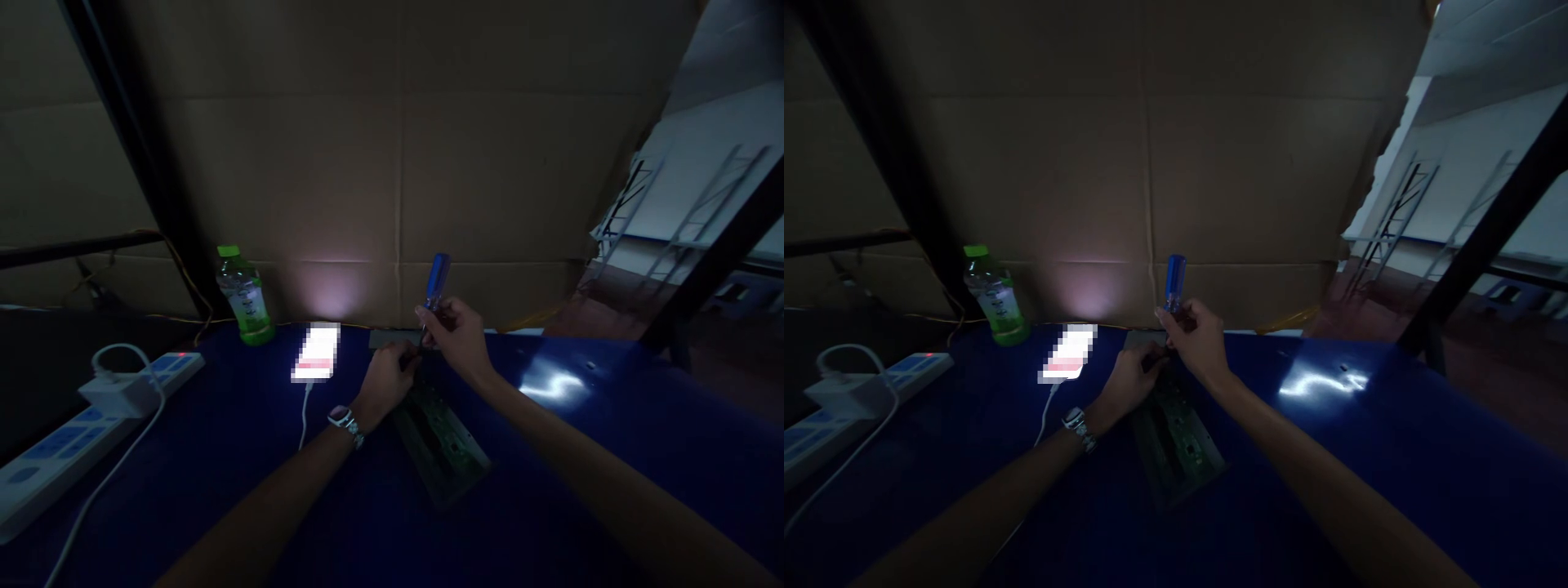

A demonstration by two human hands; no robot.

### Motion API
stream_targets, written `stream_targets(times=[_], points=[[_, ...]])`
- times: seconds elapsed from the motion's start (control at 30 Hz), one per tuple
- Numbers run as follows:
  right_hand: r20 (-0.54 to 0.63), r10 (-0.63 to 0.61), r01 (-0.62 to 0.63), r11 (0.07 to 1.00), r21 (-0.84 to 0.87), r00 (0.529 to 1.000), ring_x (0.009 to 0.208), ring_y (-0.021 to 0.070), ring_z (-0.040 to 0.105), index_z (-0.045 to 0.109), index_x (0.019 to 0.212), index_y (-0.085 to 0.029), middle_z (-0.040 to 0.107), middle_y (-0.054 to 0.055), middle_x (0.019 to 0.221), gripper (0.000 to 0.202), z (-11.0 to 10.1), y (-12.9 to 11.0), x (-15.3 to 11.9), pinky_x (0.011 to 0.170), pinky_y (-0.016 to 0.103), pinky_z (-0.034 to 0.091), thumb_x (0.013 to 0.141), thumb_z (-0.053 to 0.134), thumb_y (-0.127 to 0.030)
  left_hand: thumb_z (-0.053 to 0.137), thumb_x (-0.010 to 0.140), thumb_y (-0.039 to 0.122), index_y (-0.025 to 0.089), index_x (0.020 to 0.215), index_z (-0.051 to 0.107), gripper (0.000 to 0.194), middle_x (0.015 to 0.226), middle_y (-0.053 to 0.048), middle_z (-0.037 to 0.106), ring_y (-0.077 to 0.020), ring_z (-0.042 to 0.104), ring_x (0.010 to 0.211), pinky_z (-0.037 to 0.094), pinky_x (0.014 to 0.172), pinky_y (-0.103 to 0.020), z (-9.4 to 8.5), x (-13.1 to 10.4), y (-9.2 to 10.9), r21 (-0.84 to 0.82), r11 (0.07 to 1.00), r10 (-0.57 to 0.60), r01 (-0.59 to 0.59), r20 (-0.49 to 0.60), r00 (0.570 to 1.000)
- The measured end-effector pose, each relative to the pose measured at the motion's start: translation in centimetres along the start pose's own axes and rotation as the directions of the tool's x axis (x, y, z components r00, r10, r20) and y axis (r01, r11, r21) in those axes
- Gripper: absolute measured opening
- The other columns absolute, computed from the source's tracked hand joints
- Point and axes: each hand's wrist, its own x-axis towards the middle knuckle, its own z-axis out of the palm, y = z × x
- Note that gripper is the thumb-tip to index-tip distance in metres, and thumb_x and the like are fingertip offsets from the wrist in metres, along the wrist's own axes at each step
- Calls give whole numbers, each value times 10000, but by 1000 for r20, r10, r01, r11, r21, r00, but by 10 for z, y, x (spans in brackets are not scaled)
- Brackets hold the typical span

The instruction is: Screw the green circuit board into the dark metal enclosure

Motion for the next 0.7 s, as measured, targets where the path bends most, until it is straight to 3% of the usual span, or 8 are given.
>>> stream_targets(times=[0.1,0.27,0.57,0.7], points=[[25,-6,6,1000,1,1000,468,122,578,513,789,-208,620,5,677,341,0,-4,2,453,252,497,825,610,-533,579,828,113,172,844,657,99,813,-35,695,-178,631,732,437,663,-283,0,0,0,9,1000,-11,11,2,1000],[166,-19,20,1000,-7,986,479,132,569,476,817,-231,583,-12,666,333,-6,-4,7,457,267,511,863,545,-554,586,831,136,172,822,644,69,777,-27,679,-177,617,709,432,656,-283,-1,1,-2,1,1000,14,-14,4,1000],[166,-82,93,994,-64,983,489,117,552,485,831,-217,582,-9,670,322,-3,2,5,468,240,476,931,455,-522,596,835,145,168,837,659,68,809,-35,695,-186,633,746,446,696,-291,-1,0,0,-24,1000,-21,21,8,1000],[186,-71,71,997,8,980,470,100,542,467,853,-218,590,-13,707,339,-4,6,7,462,232,480,925,445,-549,589,844,154,169,874,685,101,856,-41,714,-192,642,796,459,761,-304,-8,4,0,-56,998,8,-6,44,999]])
